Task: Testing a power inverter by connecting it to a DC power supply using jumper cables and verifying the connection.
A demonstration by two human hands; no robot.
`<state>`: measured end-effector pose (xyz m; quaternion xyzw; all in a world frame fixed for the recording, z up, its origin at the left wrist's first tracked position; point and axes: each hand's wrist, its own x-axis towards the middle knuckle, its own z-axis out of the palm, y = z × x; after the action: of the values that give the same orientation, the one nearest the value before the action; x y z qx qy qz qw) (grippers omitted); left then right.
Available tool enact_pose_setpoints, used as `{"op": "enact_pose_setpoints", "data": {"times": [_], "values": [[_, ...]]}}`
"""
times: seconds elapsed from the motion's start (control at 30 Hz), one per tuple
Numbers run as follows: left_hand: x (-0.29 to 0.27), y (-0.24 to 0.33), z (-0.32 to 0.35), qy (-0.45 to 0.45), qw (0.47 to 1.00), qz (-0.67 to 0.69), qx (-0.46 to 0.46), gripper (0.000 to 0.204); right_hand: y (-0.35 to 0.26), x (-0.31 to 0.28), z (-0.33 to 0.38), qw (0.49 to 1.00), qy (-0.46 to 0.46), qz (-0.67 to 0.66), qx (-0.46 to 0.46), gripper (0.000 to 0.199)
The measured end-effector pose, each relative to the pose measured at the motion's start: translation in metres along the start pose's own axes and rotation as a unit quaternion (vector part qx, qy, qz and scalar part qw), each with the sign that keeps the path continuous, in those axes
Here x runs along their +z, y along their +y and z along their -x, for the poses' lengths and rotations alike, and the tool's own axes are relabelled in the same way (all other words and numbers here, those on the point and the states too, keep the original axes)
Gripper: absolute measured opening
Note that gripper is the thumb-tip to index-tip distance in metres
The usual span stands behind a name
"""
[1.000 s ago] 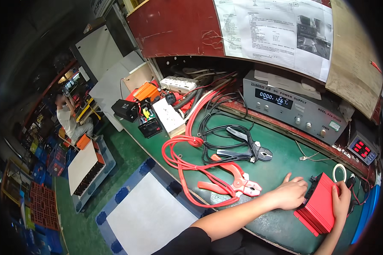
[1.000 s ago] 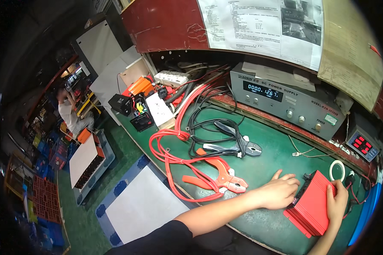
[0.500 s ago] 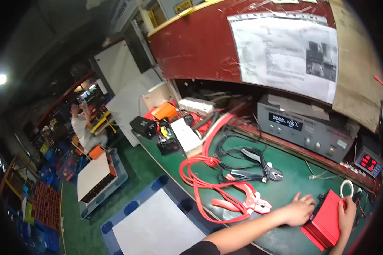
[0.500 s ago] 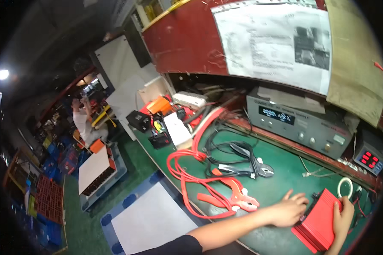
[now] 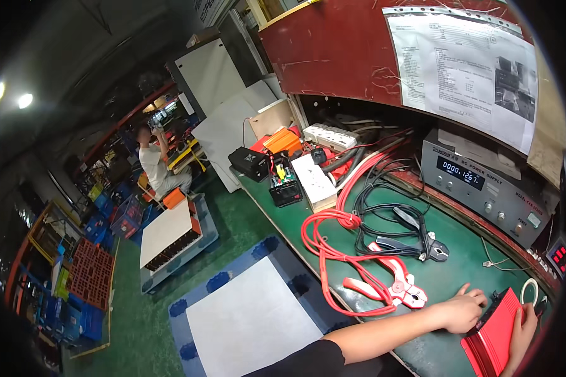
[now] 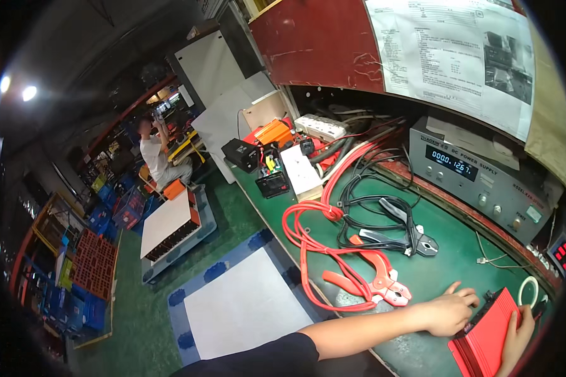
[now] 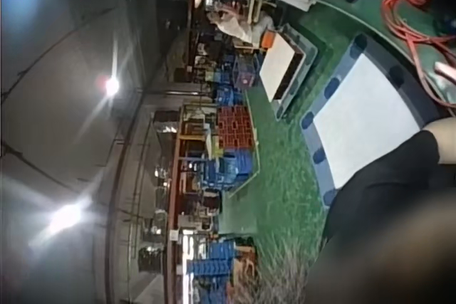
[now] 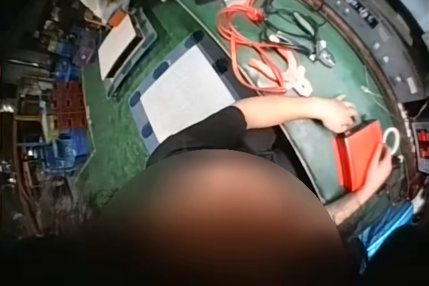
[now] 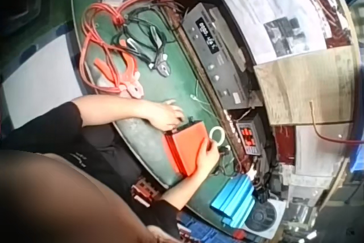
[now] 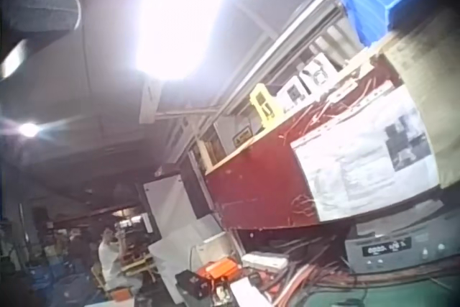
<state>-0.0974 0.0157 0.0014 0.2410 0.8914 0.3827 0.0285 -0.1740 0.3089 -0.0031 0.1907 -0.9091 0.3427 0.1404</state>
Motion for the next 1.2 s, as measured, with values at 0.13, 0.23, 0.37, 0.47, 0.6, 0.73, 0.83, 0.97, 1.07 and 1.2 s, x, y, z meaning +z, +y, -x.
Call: {"op": "enact_pose_setpoints", "data": {"times": [0.13,0.23,0.37,0.47,0.6,0.73,0.83,0.97,1.07,1.2], "values": [[0.0,-0.001,-0.001,0.003,1.0,0.016,-0.012,0.024,0.0,0.002,0.0,0.999,-0.026,-0.021,0.013,0.015],[-0.002,0.004,-0.001,0.007,1.0,-0.006,-0.006,0.024,0.008,0.008,0.003,0.999,0.021,-0.031,0.002,0.015],[0.005,0.003,0.0,0.014,1.0,-0.027,0.005,0.023,0.004,0.005,0.006,1.0,0.025,-0.004,0.003,0.015],[0.007,0.007,0.001,0.035,0.999,-0.002,-0.004,0.023,0.013,-0.005,0.008,0.999,-0.042,0.009,0.022,0.012],[-0.001,0.003,0.004,-0.011,1.0,-0.015,0.007,0.025,0.003,-0.001,0.005,0.999,-0.027,0.0,0.022,0.013],[0.003,0.0,0.002,0.006,1.0,-0.009,0.009,0.025,0.002,-0.006,0.001,0.999,-0.032,0.022,0.014,0.013],[0.002,0.002,-0.002,0.008,1.0,0.002,0.009,0.025,0.002,-0.005,0.005,1.0,-0.023,0.009,0.019,0.013],[-0.005,0.006,0.002,0.012,0.999,-0.031,0.011,0.024,-0.028,-0.009,-0.001,1.0,-0.002,0.012,0.0,0.015],[-0.006,0.002,0.002,0.024,0.998,-0.052,-0.005,0.024,-0.037,-0.006,-0.001,0.998,0.027,0.06,-0.021,0.015],[-0.019,0.035,0.031,0.067,0.991,-0.099,-0.065,0.025,-0.049,-0.011,0.0,0.999,-0.001,0.049,-0.005,0.017]]}}
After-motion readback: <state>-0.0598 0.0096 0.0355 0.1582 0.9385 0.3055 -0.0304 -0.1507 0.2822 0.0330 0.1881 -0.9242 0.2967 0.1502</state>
